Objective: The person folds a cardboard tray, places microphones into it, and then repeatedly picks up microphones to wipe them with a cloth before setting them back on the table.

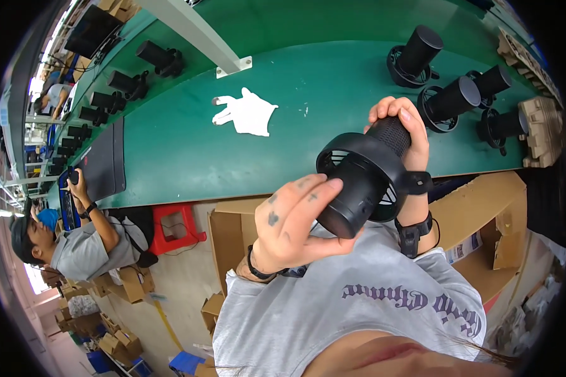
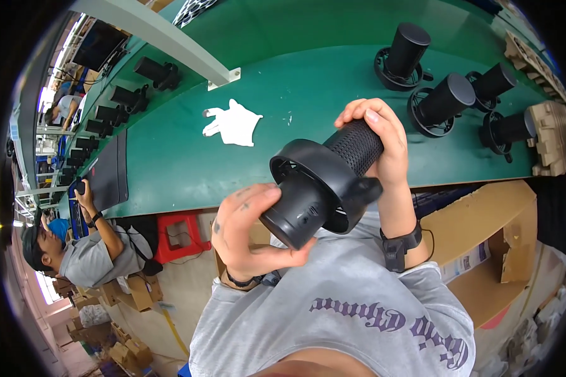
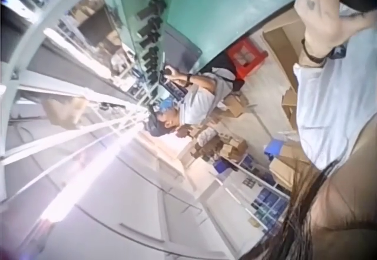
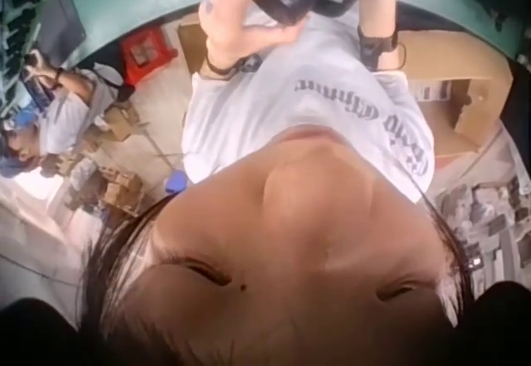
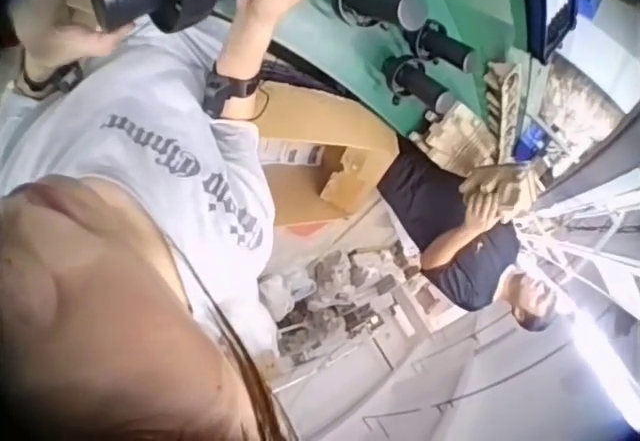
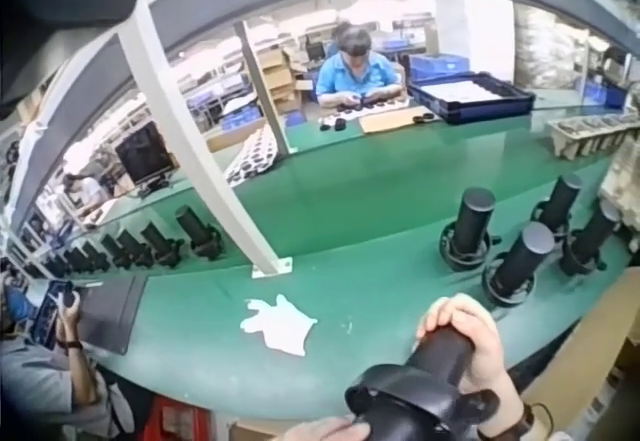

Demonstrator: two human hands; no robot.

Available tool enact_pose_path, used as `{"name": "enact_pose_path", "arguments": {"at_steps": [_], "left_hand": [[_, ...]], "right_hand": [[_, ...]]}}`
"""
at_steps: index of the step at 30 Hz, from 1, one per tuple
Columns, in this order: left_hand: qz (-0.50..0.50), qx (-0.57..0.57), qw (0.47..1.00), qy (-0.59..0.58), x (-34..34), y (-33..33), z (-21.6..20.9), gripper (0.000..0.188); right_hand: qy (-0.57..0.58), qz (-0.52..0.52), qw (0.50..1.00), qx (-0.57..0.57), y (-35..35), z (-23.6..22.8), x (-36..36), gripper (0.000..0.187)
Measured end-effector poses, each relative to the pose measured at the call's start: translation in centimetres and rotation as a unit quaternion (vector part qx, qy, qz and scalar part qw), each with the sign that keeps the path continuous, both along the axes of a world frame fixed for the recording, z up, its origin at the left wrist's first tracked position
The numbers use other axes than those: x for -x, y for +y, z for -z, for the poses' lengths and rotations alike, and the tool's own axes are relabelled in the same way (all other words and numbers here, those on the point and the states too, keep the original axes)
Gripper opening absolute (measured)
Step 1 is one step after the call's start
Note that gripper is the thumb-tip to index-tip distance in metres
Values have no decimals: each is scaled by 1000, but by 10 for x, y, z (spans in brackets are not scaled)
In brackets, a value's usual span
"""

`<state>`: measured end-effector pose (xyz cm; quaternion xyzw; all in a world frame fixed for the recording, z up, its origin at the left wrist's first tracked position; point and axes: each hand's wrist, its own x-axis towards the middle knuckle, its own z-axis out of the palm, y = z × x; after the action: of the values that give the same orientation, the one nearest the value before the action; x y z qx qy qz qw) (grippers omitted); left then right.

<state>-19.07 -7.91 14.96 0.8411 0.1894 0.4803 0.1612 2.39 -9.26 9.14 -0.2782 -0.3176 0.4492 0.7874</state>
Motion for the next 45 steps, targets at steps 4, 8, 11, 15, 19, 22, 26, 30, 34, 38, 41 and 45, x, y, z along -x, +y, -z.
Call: {"name": "enact_pose_path", "arguments": {"at_steps": [4, 8, 11, 15, 19, 22, 26, 30, 34, 38, 41, 45], "left_hand": [[23, -52, 998, 19, -1, -5, -1, 42], [57, -80, 995, 30, -4, -8, -6, 37], [64, -130, 989, 16, -11, -7, 0, 36], [60, -153, 986, 4, -13, -10, 2, 40], [71, -153, 985, 44, -10, -17, -4, 36], [126, -179, 973, 75, -7, -16, -4, 31], [134, -196, 967, 90, -4, -17, -10, 29], [127, -203, 965, 107, -6, -22, -14, 21], [117, -238, 958, 110, -10, -25, -18, 14], [137, -254, 951, 116, -12, -26, -22, 10], [146, -246, 951, 121, -14, -27, -21, 8], [163, -261, 944, 123, -15, -24, -20, 5]], "right_hand": [[53, 1, 999, 8, -5, 2, 4, 19], [60, -10, 998, -11, -8, -4, 0, 20], [68, -11, 997, -24, -11, -5, -2, 20], [77, -14, 996, -39, -11, -3, -2, 21], [86, -31, 995, -43, -11, -4, -2, 21], [78, -24, 996, -41, -11, -3, -2, 21], [88, -29, 995, -36, -11, -3, 1, 22], [106, -47, 993, -32, -11, -3, 2, 22], [108, -61, 992, -35, -10, -2, 4, 22], [81, -57, 995, 2, -11, -4, 6, 21], [84, -66, 994, 9, -11, -1, 6, 22], [131, -111, 985, 13, -10, 1, 7, 27]]}}
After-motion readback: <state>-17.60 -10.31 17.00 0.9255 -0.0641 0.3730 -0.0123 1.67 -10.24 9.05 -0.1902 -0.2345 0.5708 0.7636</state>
